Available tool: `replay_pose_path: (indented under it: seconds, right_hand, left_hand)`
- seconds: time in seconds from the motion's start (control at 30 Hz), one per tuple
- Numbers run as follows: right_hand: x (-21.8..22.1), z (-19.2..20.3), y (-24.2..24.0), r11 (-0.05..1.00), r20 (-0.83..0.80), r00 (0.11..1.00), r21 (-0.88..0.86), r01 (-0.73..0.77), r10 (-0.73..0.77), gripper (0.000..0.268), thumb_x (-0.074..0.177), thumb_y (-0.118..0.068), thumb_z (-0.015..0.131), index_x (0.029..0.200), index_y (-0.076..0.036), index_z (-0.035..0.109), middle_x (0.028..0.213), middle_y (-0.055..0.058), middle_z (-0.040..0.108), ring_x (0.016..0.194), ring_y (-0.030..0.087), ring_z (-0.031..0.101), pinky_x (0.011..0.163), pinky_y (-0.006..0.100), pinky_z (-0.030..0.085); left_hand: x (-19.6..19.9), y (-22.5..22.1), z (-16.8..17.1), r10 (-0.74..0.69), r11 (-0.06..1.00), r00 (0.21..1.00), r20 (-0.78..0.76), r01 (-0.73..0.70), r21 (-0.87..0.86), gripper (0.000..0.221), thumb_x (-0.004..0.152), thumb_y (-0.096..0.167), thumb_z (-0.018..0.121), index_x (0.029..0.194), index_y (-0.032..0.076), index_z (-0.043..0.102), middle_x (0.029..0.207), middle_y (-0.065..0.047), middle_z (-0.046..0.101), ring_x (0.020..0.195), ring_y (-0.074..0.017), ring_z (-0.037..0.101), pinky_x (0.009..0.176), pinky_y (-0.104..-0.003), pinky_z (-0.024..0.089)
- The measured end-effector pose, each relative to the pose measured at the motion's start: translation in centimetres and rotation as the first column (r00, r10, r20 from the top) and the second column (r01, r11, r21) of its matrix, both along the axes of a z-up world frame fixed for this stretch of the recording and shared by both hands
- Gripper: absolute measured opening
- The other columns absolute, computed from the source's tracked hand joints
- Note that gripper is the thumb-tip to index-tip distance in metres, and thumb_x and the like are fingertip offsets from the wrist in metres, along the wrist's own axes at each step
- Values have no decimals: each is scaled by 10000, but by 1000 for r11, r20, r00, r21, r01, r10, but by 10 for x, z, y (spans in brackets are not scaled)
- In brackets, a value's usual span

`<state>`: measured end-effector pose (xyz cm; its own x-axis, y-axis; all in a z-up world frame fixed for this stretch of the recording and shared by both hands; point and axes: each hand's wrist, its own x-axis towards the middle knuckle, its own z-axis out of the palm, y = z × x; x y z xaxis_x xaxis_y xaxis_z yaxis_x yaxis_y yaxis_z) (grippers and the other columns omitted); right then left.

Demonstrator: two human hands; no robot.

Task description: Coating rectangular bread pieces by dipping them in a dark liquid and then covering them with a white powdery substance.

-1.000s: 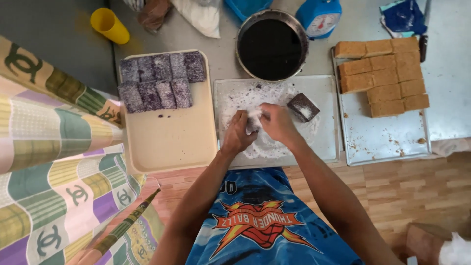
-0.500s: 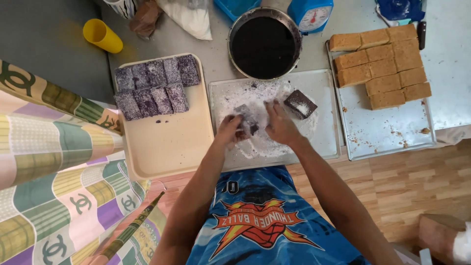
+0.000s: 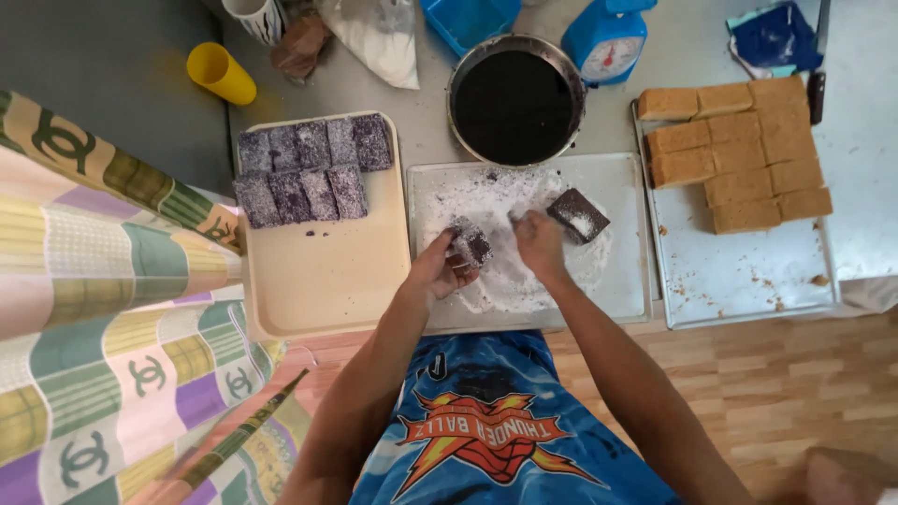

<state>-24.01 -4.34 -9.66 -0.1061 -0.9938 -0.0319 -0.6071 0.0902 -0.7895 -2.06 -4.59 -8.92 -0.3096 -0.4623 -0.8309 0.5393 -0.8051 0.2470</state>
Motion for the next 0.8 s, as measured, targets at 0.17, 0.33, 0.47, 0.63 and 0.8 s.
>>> replay_pose_path:
  seconds: [0.17, 0.33, 0.47, 0.63, 0.8]
  right_hand:
    - [11, 93, 1, 990, 83, 987, -29, -139, 141, 307, 913, -190, 672, 1162, -13, 684, 887, 191, 694, 860, 380, 731, 640, 435, 618]
    - [15, 160, 13, 948, -126, 957, -152, -278, 260, 163, 887, -159, 652, 986, -214, 770, 770, 62, 755, 849, 328, 754, 670, 433, 590]
    - [-3, 168, 17, 950, -16, 973, -215, -228, 230, 291, 924, 53, 559, 1154, -12, 725, 1035, 240, 741, 979, 431, 724, 735, 458, 627]
    - [-14, 112, 24, 965, 60, 979, -191, -180, 195, 282, 993, -24, 600, 1253, -44, 707, 1173, 222, 701, 1117, 464, 662, 802, 546, 597]
    - [-20, 98, 23, 935, 93, 942, 123, -333, 323, 498, 982, -92, 647, 1463, -13, 543, 1316, 293, 573, 1287, 510, 545, 965, 572, 550]
  left_hand:
    - [-23, 0, 0, 44, 999, 999, -18, -44, 25, 461, 941, 433, 697, 1190, 129, 455, 1106, -196, 581, 979, -382, 625, 877, -528, 595]
    - [-38, -3, -23, 31, 999, 999, -31, -29, 42, 526, 916, 452, 744, 1214, 152, 432, 1105, -207, 556, 958, -402, 619, 885, -556, 592]
    - [-35, 6, 2, 73, 987, 988, 133, -52, -151, 709, 924, 410, 758, 1425, 115, 352, 1097, -193, 534, 866, -368, 639, 800, -552, 625]
    - [-32, 19, 87, 106, 695, 667, 738, 481, -535, 726, 857, 229, 742, 1451, 121, 341, 1158, -252, 626, 951, -466, 726, 747, -546, 661]
    - [-28, 27, 93, 233, 509, 618, 751, 581, -635, 870, 775, 129, 720, 1510, -10, 275, 1173, -315, 636, 994, -478, 714, 850, -560, 601]
